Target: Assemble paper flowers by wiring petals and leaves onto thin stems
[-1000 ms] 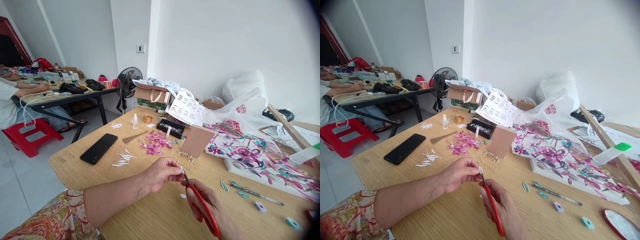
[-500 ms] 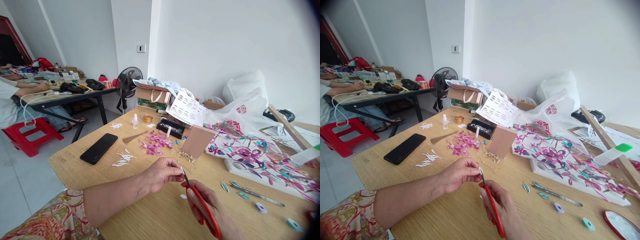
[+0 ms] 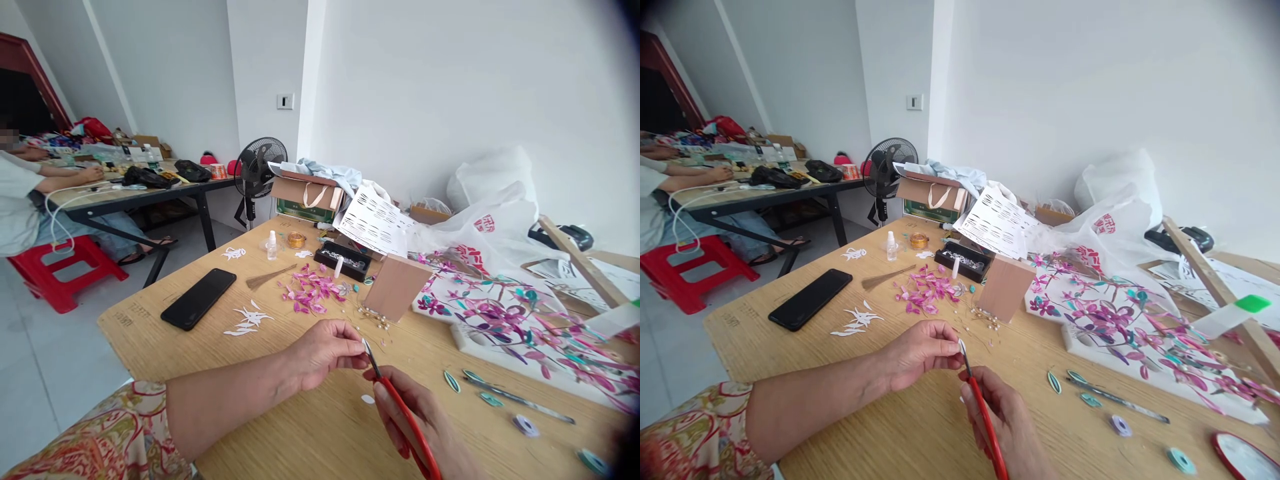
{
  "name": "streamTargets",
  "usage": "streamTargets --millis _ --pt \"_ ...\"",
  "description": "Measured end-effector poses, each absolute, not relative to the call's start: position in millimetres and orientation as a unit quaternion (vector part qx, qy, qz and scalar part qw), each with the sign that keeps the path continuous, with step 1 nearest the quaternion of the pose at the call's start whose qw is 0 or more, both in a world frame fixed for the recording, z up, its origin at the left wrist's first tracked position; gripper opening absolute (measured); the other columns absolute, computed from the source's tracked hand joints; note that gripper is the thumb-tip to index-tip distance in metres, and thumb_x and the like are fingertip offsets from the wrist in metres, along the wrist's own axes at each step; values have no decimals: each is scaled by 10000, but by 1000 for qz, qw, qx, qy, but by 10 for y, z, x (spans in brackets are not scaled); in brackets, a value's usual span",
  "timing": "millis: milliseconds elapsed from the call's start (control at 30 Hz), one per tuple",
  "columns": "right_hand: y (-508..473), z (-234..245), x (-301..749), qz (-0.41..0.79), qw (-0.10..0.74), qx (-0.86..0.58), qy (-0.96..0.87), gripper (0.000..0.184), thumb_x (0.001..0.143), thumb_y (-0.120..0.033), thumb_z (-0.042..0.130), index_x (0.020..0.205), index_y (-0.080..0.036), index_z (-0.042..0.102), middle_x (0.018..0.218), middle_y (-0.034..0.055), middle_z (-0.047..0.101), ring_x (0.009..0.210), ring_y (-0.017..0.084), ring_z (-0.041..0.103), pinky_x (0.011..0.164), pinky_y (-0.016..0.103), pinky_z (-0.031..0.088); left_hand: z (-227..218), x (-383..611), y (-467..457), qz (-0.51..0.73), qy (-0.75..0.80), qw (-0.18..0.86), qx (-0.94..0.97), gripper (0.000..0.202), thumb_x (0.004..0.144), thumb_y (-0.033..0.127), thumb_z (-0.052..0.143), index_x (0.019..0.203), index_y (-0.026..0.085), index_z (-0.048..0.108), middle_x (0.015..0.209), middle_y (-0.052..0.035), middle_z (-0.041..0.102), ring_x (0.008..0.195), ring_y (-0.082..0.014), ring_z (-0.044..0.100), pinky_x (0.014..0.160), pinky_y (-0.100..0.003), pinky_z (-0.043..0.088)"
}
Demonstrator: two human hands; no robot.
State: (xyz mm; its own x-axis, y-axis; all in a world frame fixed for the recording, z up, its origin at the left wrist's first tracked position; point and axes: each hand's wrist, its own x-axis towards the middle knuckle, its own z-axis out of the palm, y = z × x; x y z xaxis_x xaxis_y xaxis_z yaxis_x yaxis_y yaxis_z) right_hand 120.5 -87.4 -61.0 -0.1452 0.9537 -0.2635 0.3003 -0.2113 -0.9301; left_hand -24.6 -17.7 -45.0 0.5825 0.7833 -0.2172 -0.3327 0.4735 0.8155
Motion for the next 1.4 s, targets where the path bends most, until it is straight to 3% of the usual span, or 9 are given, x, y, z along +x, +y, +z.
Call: streamTargets --millis 200,533,1067,1400 --pt "-873 -645 1212 521 315 -569 -552 482 750 -590 395 927 -153 493 445 -99 327 339 56 299 352 191 235 -452 -247 -176 348 297 804 379 281 504 253 734 629 95 537 618 -17 576 586 -104 557 676 -279 406" --pt "-864 -701 1214 525 322 -577 -537 522 724 -618 413 947 -156 511 442 -99 305 335 54 289 335 185 235 -451 -249 -174 346 300 804 379 283 502 257 736 632 100 539 619 -14 579 590 -103 560 683 -280 407" --pt "-855 -709 1215 509 317 -591 -540 564 690 -664 413 938 -170 525 442 -94 320 324 56 298 322 186 266 -466 -251 -173 348 299 803 380 275 515 255 729 631 100 535 623 -15 578 587 -101 559 676 -276 414" --pt "-859 -755 1243 487 311 -593 -560 462 727 -622 413 846 -182 494 455 -90 304 345 52 292 333 182 238 -473 -252 -178 350 297 799 389 243 551 227 704 658 101 526 640 -17 578 593 -97 563 664 -265 423"
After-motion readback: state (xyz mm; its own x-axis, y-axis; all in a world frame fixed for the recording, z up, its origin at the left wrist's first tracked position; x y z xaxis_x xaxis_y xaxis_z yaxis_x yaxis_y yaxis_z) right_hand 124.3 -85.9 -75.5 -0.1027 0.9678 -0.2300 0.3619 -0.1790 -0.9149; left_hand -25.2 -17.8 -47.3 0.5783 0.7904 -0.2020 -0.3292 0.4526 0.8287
